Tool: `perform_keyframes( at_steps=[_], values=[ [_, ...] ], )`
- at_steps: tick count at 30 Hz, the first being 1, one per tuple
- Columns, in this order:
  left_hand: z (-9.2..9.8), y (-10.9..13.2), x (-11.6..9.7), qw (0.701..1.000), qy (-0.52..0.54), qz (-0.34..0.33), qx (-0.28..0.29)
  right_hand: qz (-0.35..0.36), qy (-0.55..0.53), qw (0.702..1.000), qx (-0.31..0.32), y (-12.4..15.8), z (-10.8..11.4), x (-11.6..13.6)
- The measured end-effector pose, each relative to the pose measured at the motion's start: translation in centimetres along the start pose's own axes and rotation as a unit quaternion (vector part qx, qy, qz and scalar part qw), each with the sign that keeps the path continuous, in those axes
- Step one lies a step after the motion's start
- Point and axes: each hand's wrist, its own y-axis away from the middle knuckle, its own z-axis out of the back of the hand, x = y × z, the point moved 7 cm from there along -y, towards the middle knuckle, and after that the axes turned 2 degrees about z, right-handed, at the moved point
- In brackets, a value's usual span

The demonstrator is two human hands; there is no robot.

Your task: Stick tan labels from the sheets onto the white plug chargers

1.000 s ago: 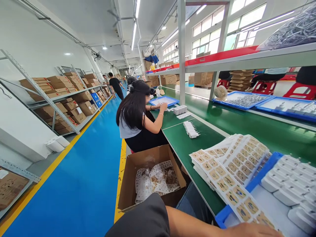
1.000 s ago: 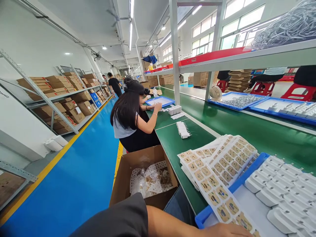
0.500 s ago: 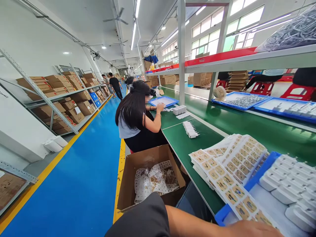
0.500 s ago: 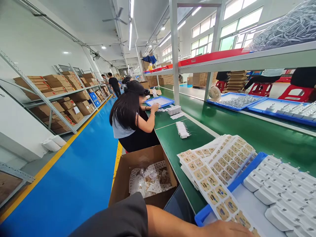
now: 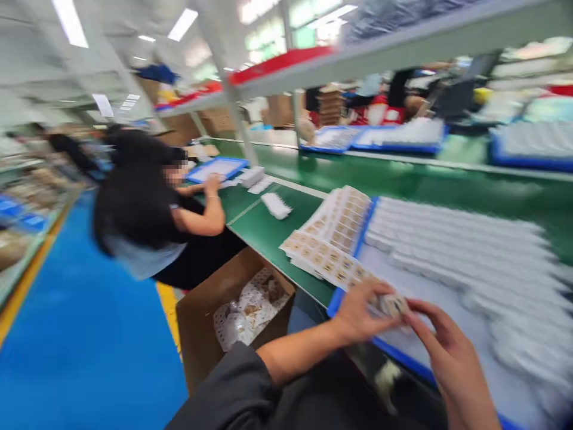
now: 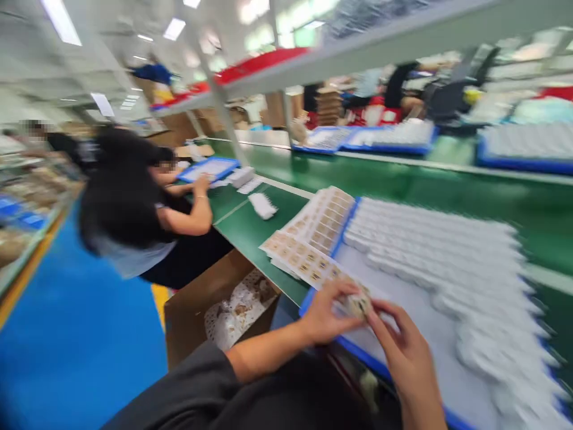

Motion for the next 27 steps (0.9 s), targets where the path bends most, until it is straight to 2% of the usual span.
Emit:
perform_keyframes(
  at_steps=[1, 3, 6, 10, 13, 15, 18, 19, 21, 24, 26, 27],
  values=[
    [0.5, 0.1, -0.5, 1.000, 0.003, 0.000, -0.015, -0.039, -0.014, 0.999, -0.004, 0.5, 0.3, -0.7],
    [0.8, 0.0, -1.0, 1.000, 0.003, -0.019, -0.005, -0.073, -0.024, 0.997, -0.015, 0.6, 1.0, -1.3],
    [0.6, 0.0, -1.1, 0.997, -0.006, -0.068, 0.038, -0.065, -0.005, 0.997, -0.028, 0.1, 1.8, -1.0],
    [0.4, 0.7, -1.3, 0.993, -0.029, -0.092, 0.062, -0.026, -0.002, 1.000, 0.006, 0.0, 1.3, 0.2],
    [0.4, 0.8, -1.4, 0.993, -0.049, -0.093, 0.062, 0.030, 0.034, 0.999, -0.004, 0.4, 1.2, 1.3],
    [0.4, 0.6, -1.1, 0.994, -0.048, -0.076, 0.061, 0.085, 0.060, 0.995, -0.009, 0.8, 1.2, 2.0],
    [0.5, 0.5, -0.2, 0.998, -0.023, -0.029, 0.047, 0.134, 0.042, 0.990, 0.022, 1.6, 0.8, 2.3],
    [0.7, 0.5, 0.0, 0.999, -0.018, -0.017, 0.035, 0.125, 0.019, 0.992, 0.029, 1.8, 0.9, 2.0],
    [1.1, 0.5, 0.0, 1.000, -0.019, -0.010, 0.006, 0.063, -0.012, 0.998, -0.003, 2.0, 2.0, 0.5],
    [2.4, 0.2, -1.0, 0.999, -0.022, -0.030, -0.022, -0.059, 0.065, 0.993, -0.073, 2.4, 4.3, -2.5],
    [4.6, -0.7, -1.7, 0.997, -0.025, -0.047, -0.054, -0.089, 0.161, 0.981, -0.068, 2.3, 5.1, -3.9],
    [6.4, -1.3, -2.1, 0.994, -0.034, -0.056, -0.086, -0.094, 0.194, 0.974, -0.073, 2.2, 5.4, -4.4]
  ],
)
